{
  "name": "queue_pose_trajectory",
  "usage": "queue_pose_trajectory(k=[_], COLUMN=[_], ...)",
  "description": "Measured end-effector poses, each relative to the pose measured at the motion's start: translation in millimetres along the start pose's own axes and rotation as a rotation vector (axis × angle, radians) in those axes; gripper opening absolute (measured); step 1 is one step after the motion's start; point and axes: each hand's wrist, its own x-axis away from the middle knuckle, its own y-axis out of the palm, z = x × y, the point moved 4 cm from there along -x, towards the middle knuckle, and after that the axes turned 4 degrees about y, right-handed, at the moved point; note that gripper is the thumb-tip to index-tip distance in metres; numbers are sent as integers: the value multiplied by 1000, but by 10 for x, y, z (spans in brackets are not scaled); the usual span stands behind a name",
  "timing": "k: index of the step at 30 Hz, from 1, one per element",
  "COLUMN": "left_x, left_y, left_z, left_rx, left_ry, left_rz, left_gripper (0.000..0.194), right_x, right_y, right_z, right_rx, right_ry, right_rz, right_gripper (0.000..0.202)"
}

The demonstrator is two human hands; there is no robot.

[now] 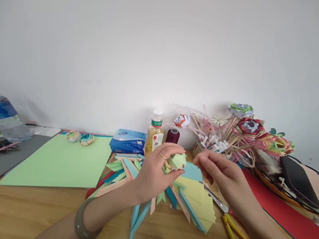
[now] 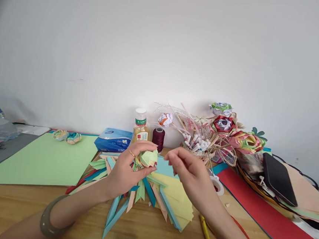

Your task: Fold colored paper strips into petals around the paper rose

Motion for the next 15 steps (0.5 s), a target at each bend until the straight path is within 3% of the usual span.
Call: queue_pose_trajectory(k=[2, 4, 11, 15], left_x=[9, 24, 69, 67], left_y=[-9, -8, 18, 16], left_z=[21, 39, 52, 76], left_rx=[-55, -111, -277, -359], left_ry=[82, 160, 361, 495], left_rz=[22, 32, 25, 92], left_gripper=[33, 35, 48, 48], right_x=[4, 16, 49, 34], right_y=[60, 102, 154, 169], right_z=[25, 19, 22, 58], right_rx=[-92, -169, -397, -518], right_ry=[135, 194, 250, 299], right_rz=[-149, -214, -248, -252], right_gripper=[28, 24, 11, 15])
